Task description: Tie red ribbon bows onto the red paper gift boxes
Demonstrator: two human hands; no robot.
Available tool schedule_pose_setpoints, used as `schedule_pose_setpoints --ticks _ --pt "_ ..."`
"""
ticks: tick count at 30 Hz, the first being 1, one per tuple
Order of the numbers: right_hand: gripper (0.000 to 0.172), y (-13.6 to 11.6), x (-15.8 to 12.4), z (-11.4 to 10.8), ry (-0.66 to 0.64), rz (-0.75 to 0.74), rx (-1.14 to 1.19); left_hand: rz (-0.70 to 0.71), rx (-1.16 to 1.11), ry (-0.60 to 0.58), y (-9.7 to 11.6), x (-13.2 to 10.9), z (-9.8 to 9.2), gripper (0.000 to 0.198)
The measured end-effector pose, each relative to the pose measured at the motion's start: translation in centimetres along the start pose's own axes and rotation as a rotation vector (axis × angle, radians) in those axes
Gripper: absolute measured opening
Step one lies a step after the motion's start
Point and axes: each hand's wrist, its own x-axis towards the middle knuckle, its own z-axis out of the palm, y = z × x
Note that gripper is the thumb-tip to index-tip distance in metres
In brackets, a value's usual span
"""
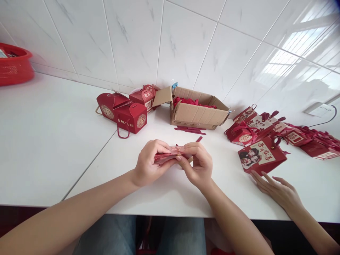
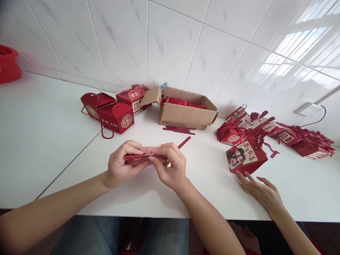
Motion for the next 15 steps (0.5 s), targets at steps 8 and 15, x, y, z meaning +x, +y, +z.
schedule_pose_setpoints --ticks 8,15 --pt "0.008 -0.1 1.0 -2.1 -0.351 0.127 0.431 -0.149 -0.464 -0.440 1.4 2.7 -2.8 0.017" --pt "0.008 -0.4 0.6 -1.4 -0.382 0.219 0.615 0.120 -0.255 -0.302 2.0 2.4 -1.8 0.013"
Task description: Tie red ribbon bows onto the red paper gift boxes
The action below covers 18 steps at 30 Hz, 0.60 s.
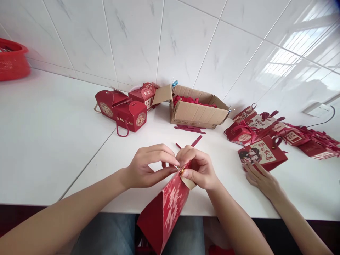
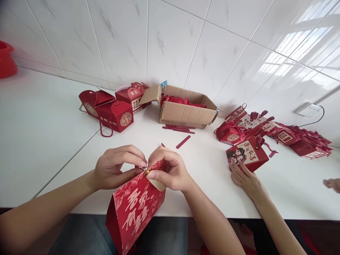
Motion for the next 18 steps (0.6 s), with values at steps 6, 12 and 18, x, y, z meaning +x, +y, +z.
schedule_pose_setpoints --ticks 6,12,18 --pt "0.009 0.01 -0.09 0.21 0.002 -0.019 -0.006 -0.031 -0.004 0.009 0.39 -0.08 0.01 0.005" --pt "0.010 0.24 -0.08 0.51 0.029 -0.058 -0.080 -0.078 0.049 0.015 0.55 -0.61 0.23 0.003" --pt "0.010 -0.08 0.07 0.19 0.042 -0.046 -0.161 -0.194 -0.041 -0.013 0.32 -0.20 -0.05 0.005"
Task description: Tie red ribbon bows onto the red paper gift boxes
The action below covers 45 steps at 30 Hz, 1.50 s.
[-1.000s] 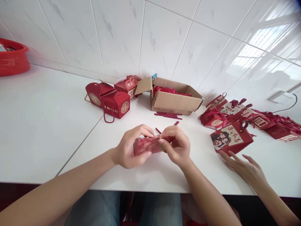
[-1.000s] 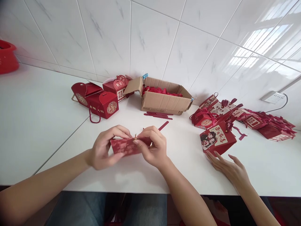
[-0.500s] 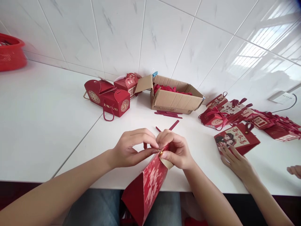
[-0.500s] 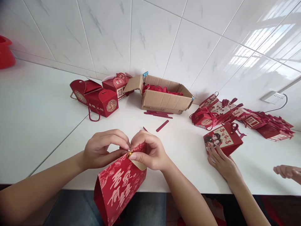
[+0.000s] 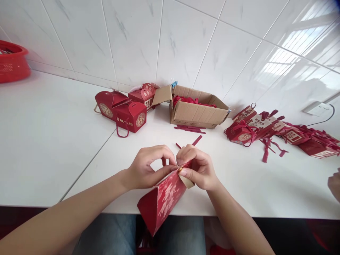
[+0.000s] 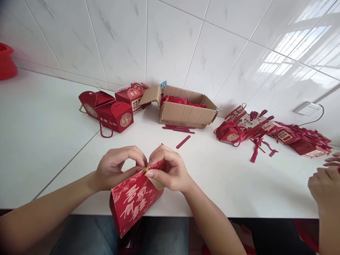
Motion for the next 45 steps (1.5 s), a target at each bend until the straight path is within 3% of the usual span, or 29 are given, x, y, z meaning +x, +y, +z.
schedule_pose_setpoints --ticks 2,4,6,7,8,10,12,15,19,24,27,30,33,37,40,43,45 --pt "0.012 0.2 0.0 -0.4 0.069 0.038 -0.024 -0.125 -0.046 0.026 -0.4 0.3 -0.4 0.007" --pt "0.015 0.7 0.0 -0.9 0.256 0.092 -0.055 -0.195 -0.031 0.207 -1.0 0.5 -0.9 0.010" --pt "0.019 1.1 0.1 -1.2 0.501 0.145 -0.072 -0.121 0.059 0.446 -1.6 0.4 -1.1 0.007" --pt "0.021 1.3 0.1 -1.2 0.601 0.160 -0.076 -0.040 0.130 0.506 -1.8 0.3 -1.0 0.006" --pt "0.022 1.4 0.2 -1.1 0.672 0.167 -0.085 0.051 0.215 0.502 -2.0 0.2 -0.8 0.008" --pt "0.023 1.4 0.4 -0.7 0.744 0.153 -0.137 0.184 0.408 0.346 -2.2 -0.3 0.2 0.014" --pt "0.022 1.3 0.4 -0.2 0.765 0.113 -0.227 0.189 0.581 0.199 -2.2 -0.7 1.7 0.021" --pt "0.020 1.1 0.3 0.6 0.747 0.045 -0.331 0.038 0.727 0.169 -2.3 -1.3 3.9 0.034" --pt "0.017 1.2 0.3 0.9 0.733 -0.009 -0.362 -0.107 0.661 0.183 -2.5 -1.6 4.8 0.016" --pt "0.021 1.4 0.3 -0.4 0.792 0.105 -0.216 -0.057 0.521 0.114 -2.2 -1.0 2.7 0.011" --pt "0.022 1.3 0.2 -1.1 0.786 0.139 -0.186 -0.100 0.367 0.105 -2.0 -0.5 0.8 0.008" --pt "0.019 0.8 0.1 -1.1 0.695 0.084 -0.270 -0.173 0.192 0.238 -2.0 0.1 -1.1 0.004" --pt "0.016 0.1 0.0 -0.5 0.531 -0.012 -0.344 -0.112 0.064 0.322 -1.8 1.0 -3.1 0.005" --pt "0.013 -0.6 0.1 0.1 0.394 -0.151 -0.444 -0.040 -0.080 0.196 -0.2 3.4 -5.1 0.011" --pt "0.014 -1.1 0.1 0.2 0.307 -0.250 -0.470 -0.027 -0.083 0.181 1.4 5.4 -4.7 0.020" --pt "0.015 -1.2 -0.1 0.2 0.213 -0.322 -0.471 -0.126 -0.128 0.210 1.9 6.3 -3.2 0.053" --pt "0.016 -1.2 -0.4 0.3 0.168 -0.345 -0.462 -0.201 -0.130 0.186 1.5 6.1 -2.3 0.047"
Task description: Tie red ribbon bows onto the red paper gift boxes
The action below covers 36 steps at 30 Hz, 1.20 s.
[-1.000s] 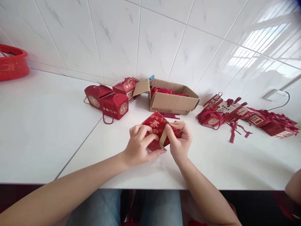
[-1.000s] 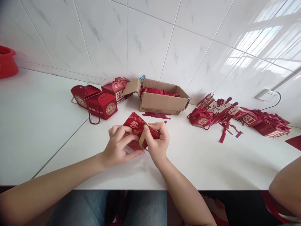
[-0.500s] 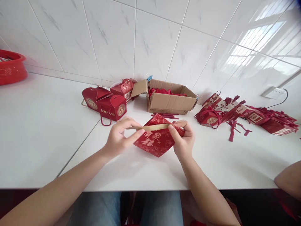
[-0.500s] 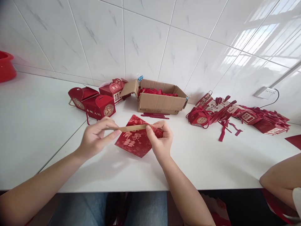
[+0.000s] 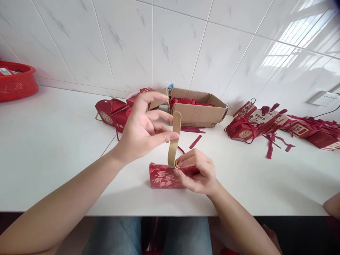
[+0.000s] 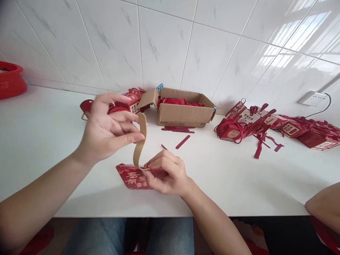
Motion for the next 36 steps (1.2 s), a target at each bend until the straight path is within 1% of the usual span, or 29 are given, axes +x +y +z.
schedule_pose_setpoints --ticks 3,4,5,7,9,11,15,16,19,21,24,27,29,36 --pt "0.017 0.0 -0.3 0.0 -0.023 -0.020 0.011 -0.089 0.025 -0.109 -1.3 -0.9 0.2 0.016" --pt "0.018 -0.1 -0.3 0.0 -0.028 -0.024 0.006 -0.122 0.024 -0.160 -1.7 -1.2 0.0 0.010" --pt "0.018 -0.1 -0.3 0.0 -0.032 -0.026 -0.001 -0.152 0.012 -0.213 -2.0 -1.6 -0.2 0.010" --pt "0.018 0.0 -0.2 0.0 -0.033 -0.025 -0.012 -0.198 -0.041 -0.291 -2.6 -2.2 -0.7 0.015" --pt "0.018 0.0 -0.1 0.0 -0.026 -0.018 -0.017 -0.231 -0.091 -0.323 -3.2 -2.6 -0.9 0.018" --pt "0.019 0.0 0.0 0.0 -0.018 -0.009 -0.023 -0.249 -0.088 -0.317 -3.6 -2.9 -1.1 0.016" --pt "0.018 0.1 0.0 0.2 -0.018 0.004 -0.010 -0.298 -0.087 -0.263 -4.0 -3.0 -1.1 0.009" --pt "0.017 0.1 0.0 0.2 -0.022 0.010 -0.002 -0.337 -0.116 -0.272 -3.9 -3.1 -1.1 0.009" --pt "0.015 0.2 -0.1 0.3 -0.031 0.034 0.007 -0.480 -0.219 -0.353 -3.5 -3.2 -1.0 0.008" --pt "0.014 0.2 -0.1 0.4 -0.028 0.046 -0.001 -0.546 -0.288 -0.381 -3.0 -3.3 -0.9 0.008" --pt "0.011 0.3 -0.1 0.5 -0.018 0.053 -0.014 -0.649 -0.377 -0.368 -2.4 -3.4 -0.7 0.008" --pt "0.011 0.3 -0.1 0.5 -0.013 0.049 -0.003 -0.748 -0.407 -0.336 -2.0 -3.4 -0.6 0.007" --pt "0.012 0.3 -0.1 0.5 -0.016 0.047 0.008 -0.750 -0.418 -0.328 -2.0 -3.5 -0.6 0.007" --pt "0.012 0.3 -0.1 0.6 -0.016 0.027 0.001 -0.675 -0.457 -0.331 -2.4 -3.7 -0.6 0.005"
